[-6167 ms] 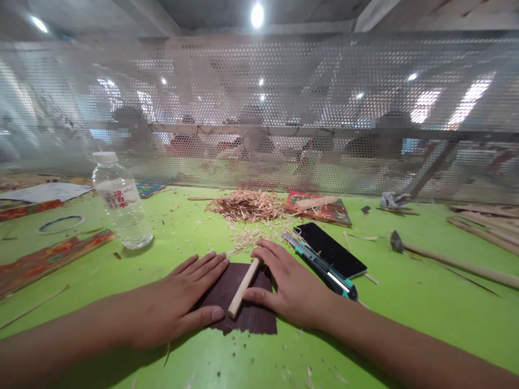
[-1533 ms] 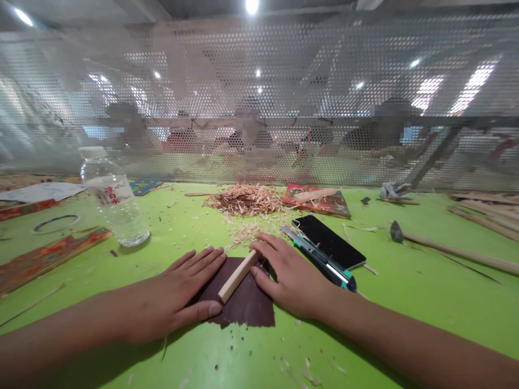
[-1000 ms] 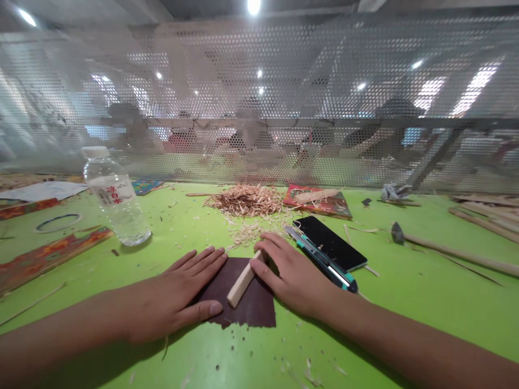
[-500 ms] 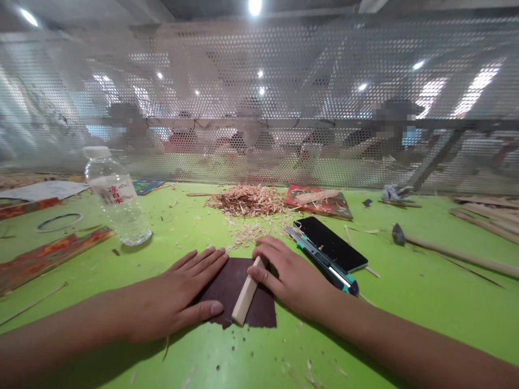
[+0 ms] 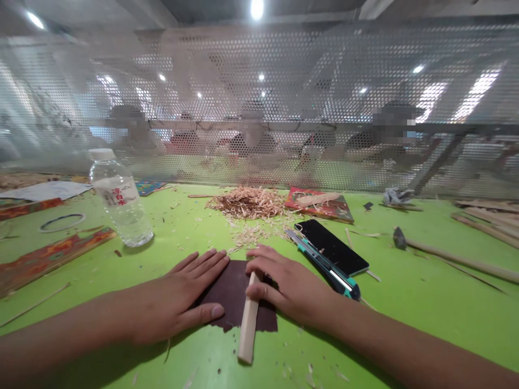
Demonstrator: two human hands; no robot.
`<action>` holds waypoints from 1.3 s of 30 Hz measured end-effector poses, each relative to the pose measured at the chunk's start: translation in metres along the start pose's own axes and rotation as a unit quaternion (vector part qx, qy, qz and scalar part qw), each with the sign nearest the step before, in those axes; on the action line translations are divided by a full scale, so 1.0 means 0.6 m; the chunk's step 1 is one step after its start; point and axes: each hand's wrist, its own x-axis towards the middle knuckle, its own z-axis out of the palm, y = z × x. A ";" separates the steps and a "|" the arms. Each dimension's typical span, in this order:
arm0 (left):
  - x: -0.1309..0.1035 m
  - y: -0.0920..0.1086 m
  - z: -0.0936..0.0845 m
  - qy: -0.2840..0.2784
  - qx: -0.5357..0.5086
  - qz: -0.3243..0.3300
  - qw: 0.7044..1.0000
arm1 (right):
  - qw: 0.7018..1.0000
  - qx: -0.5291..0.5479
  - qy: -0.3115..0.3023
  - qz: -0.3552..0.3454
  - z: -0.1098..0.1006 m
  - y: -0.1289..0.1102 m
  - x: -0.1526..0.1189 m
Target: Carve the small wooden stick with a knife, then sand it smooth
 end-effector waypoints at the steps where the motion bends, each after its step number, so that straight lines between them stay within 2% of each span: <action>1: 0.000 0.000 0.000 -0.002 0.000 0.000 1.000 | 1.000 0.001 0.006 0.011 0.000 0.001 0.000; 4: 0.000 0.001 -0.002 -0.011 0.003 -0.005 1.000 | 0.999 -0.002 0.034 0.042 -0.001 0.003 0.000; 8: 0.000 0.004 -0.006 -0.020 0.002 -0.011 1.000 | 1.000 -0.007 0.004 0.007 -0.002 0.003 0.001; 14: 0.000 0.004 -0.004 -0.013 0.005 -0.009 1.000 | 0.999 -0.012 0.043 0.023 0.000 0.001 0.001; 21: -0.001 0.005 -0.006 -0.019 0.011 -0.013 1.000 | 0.999 0.007 -0.013 -0.041 -0.001 -0.005 0.000; 26: -0.001 0.003 -0.006 -0.018 0.007 -0.013 1.000 | 0.999 -0.003 0.029 0.016 -0.002 -0.001 0.004; 29: 0.000 0.004 -0.004 -0.018 0.007 -0.012 1.000 | 1.000 -0.009 0.025 0.017 -0.001 -0.001 0.002; 33: 0.001 0.004 -0.003 -0.019 0.011 -0.014 1.000 | 1.000 -0.025 -0.010 0.010 -0.002 -0.008 -0.003; 39: 0.002 0.003 -0.003 -0.021 0.013 -0.012 1.000 | 0.993 -0.007 -0.110 0.048 -0.016 -0.016 0.001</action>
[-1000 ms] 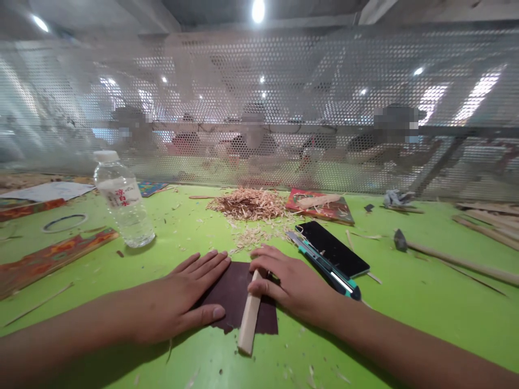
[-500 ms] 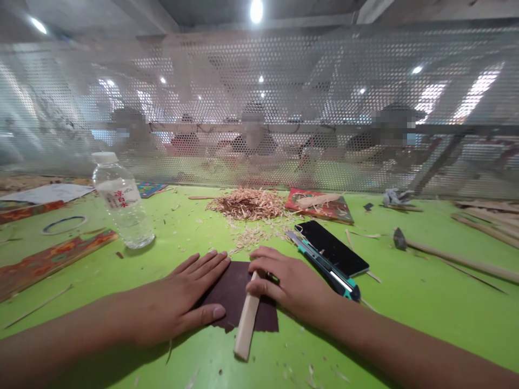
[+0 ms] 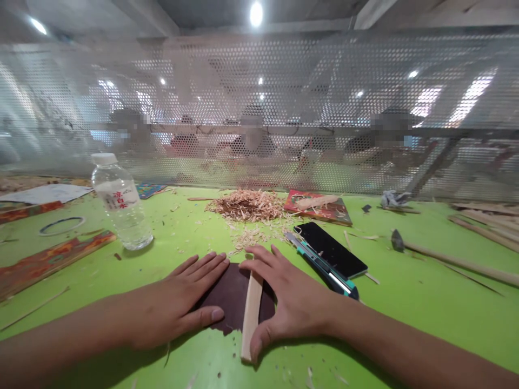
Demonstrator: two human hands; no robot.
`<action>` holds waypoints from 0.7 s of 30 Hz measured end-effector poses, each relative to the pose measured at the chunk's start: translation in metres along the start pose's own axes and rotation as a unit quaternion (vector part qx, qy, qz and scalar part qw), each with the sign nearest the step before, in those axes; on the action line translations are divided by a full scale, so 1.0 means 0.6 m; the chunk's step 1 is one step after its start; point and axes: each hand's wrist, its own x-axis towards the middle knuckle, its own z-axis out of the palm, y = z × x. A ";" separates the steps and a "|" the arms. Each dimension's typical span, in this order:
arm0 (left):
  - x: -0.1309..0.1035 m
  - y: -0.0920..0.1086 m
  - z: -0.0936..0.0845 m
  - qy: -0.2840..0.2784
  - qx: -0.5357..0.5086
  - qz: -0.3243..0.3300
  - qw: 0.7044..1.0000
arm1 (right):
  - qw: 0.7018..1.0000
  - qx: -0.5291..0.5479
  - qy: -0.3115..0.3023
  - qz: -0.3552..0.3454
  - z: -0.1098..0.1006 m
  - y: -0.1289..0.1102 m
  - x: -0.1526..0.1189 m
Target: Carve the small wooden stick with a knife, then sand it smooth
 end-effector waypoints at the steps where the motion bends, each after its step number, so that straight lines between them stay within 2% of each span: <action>1: 0.000 0.000 0.000 0.002 0.000 0.001 1.000 | 1.000 0.002 -0.010 0.000 -0.002 0.000 0.000; 6: 0.000 -0.004 0.004 0.007 -0.003 0.000 1.000 | 1.000 0.003 -0.017 0.001 0.000 0.001 -0.002; 12: 0.000 -0.005 0.003 0.009 0.002 -0.005 1.000 | 0.996 0.033 0.064 0.046 0.009 0.008 0.004; 17: 0.001 -0.005 0.001 0.006 0.001 -0.003 1.000 | 0.995 0.069 0.064 -0.016 0.014 0.010 0.004; 21: 0.001 -0.006 0.002 0.010 0.002 -0.001 1.000 | 0.991 0.069 0.110 0.002 0.018 0.010 0.003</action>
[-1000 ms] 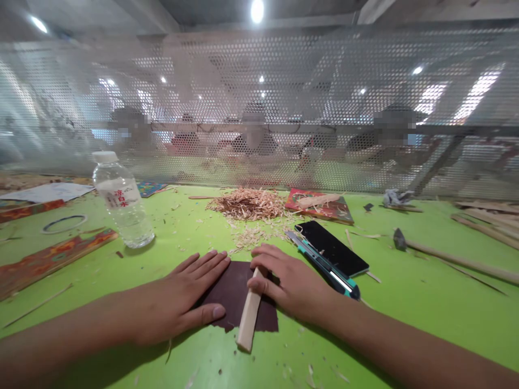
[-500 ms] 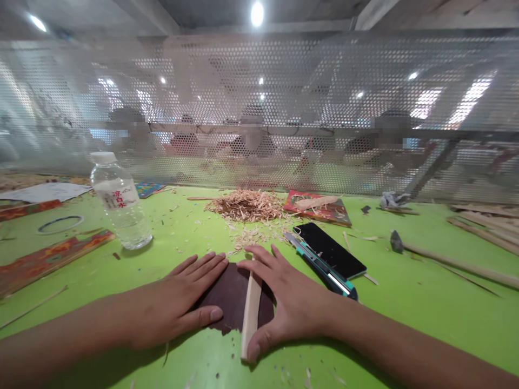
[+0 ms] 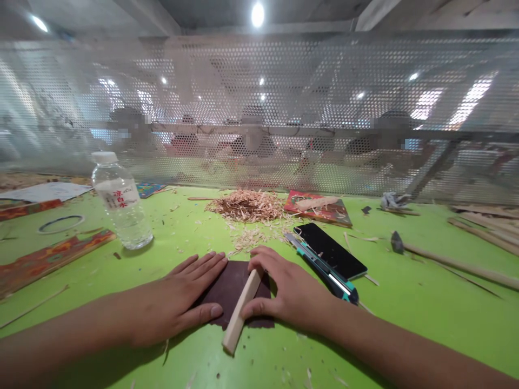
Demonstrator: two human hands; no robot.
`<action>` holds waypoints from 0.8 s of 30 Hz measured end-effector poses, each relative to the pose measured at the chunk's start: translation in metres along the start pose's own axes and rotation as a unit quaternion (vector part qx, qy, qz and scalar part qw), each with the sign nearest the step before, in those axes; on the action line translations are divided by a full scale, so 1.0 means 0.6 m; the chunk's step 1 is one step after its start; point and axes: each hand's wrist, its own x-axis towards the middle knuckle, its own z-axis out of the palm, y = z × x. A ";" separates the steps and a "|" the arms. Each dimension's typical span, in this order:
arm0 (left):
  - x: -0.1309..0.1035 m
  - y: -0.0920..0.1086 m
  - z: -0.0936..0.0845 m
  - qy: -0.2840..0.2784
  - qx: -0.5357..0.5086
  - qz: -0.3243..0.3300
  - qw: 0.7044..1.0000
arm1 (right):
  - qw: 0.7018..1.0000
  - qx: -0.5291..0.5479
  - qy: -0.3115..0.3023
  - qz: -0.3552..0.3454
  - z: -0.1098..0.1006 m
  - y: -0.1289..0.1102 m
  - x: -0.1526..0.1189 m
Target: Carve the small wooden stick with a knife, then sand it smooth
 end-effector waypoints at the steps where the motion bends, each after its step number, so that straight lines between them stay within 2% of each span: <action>1: 0.000 0.000 0.000 0.002 0.001 0.001 1.000 | 1.000 -0.003 0.008 0.003 0.000 0.000 0.000; 6: 0.000 0.000 0.002 0.014 -0.007 0.005 1.000 | 0.999 0.001 -0.022 -0.028 -0.001 0.001 0.000; 10: -0.001 0.000 0.001 0.008 -0.010 0.002 1.000 | 1.000 -0.001 0.016 0.000 -0.002 0.000 0.000; 14: 0.000 0.000 0.002 0.023 -0.011 0.010 1.000 | 0.999 0.005 -0.021 -0.036 -0.002 0.002 0.001; 19: 0.001 -0.002 0.005 0.029 -0.010 0.011 0.999 | 0.999 -0.002 -0.003 -0.036 -0.004 0.004 0.002; 24: 0.000 -0.002 0.004 0.018 -0.011 0.009 1.000 | 0.997 0.009 -0.036 -0.074 -0.005 0.003 0.002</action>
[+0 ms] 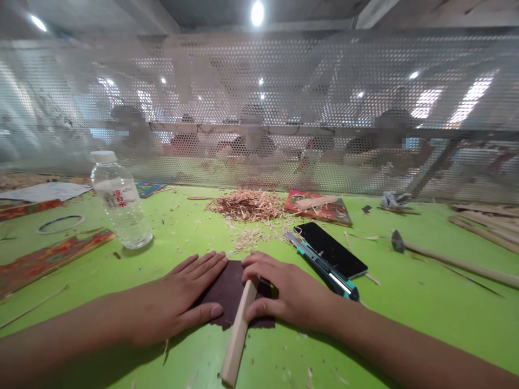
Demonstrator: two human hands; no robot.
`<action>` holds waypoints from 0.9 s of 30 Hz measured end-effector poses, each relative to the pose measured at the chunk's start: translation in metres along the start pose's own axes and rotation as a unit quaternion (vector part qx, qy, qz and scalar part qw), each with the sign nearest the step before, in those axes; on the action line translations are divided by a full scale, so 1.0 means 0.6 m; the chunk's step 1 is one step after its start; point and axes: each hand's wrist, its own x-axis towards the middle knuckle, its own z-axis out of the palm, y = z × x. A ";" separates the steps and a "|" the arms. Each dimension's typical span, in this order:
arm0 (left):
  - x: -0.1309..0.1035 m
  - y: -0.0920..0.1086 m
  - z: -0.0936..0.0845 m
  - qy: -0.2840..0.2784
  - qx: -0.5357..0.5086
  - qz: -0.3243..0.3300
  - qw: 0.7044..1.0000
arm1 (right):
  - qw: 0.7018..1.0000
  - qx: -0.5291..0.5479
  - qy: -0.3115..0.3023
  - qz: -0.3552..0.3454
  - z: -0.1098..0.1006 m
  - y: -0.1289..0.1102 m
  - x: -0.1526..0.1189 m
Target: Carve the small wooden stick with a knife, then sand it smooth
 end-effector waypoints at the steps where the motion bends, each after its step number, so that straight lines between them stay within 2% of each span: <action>1: 0.000 0.000 -0.001 -0.004 0.000 -0.003 1.000 | 1.000 -0.002 0.007 0.006 0.000 0.000 -0.001; 4: -0.001 0.000 -0.002 -0.010 0.002 -0.006 1.000 | 1.000 -0.007 0.016 0.005 -0.001 0.000 -0.004; 8: -0.001 0.000 -0.002 0.004 -0.007 0.005 1.000 | 0.999 -0.012 -0.013 -0.029 -0.001 0.001 -0.007; 12: 0.000 0.003 -0.002 -0.005 0.001 0.000 1.000 | 0.999 -0.035 0.019 0.010 -0.001 0.003 -0.004; 17: 0.002 0.003 -0.004 -0.021 0.008 -0.010 1.000 | 1.000 -0.025 -0.002 -0.010 0.000 0.003 -0.004; 22: 0.000 0.003 -0.005 -0.017 0.005 -0.008 1.000 | 0.999 -0.027 0.020 0.012 0.001 0.003 -0.005; 27: -0.002 0.003 -0.003 -0.018 -0.001 -0.006 1.000 | 0.999 -0.008 -0.012 -0.029 0.001 0.003 -0.005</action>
